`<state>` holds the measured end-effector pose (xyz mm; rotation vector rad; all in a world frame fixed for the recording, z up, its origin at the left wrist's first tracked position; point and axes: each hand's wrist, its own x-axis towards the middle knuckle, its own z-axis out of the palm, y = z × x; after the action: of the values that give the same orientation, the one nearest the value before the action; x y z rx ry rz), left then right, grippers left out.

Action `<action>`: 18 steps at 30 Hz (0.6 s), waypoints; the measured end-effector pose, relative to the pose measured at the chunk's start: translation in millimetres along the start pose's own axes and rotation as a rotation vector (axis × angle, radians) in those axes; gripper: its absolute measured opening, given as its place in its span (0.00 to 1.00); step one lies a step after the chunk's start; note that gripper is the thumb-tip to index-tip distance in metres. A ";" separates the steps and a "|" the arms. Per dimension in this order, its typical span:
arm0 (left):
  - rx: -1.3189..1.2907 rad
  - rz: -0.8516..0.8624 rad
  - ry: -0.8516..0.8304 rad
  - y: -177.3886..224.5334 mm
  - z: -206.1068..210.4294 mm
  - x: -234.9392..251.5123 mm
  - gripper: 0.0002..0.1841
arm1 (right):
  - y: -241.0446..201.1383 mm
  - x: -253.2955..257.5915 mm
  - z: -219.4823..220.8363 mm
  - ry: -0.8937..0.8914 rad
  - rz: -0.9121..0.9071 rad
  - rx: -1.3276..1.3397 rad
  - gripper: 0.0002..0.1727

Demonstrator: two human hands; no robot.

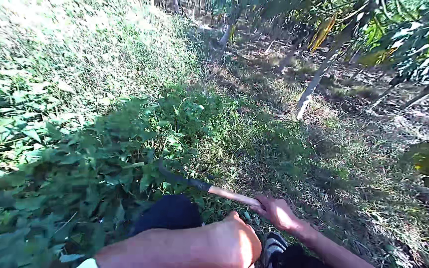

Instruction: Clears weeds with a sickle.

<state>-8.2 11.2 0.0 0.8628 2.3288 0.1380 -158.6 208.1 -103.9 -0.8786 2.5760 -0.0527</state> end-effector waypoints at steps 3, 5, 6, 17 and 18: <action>-0.002 -0.013 -0.003 -0.9 0.1 -0.6 0.23 | 22.7 17.3 20.6 -0.141 0.002 -0.193 0.35; -0.020 -0.038 0.011 -3.3 0.6 -7.0 0.23 | 64.1 26.4 33.8 -0.190 0.204 -0.248 0.36; -0.030 -0.054 0.012 -3.9 0.4 -11.0 0.23 | 85.1 27.0 37.1 -0.193 0.349 -0.240 0.37; -0.021 -0.019 -0.062 -5.3 -4.1 -10.3 0.23 | 81.3 5.6 28.4 0.182 0.475 0.127 0.35; -0.019 -0.011 -0.053 -4.1 -6.6 -9.4 0.23 | 67.8 5.8 30.8 0.169 0.379 0.102 0.34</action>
<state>-9.0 3.0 9.0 0.8351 2.2790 0.1306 -189.6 261.9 -145.4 -0.3527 2.8240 -0.1512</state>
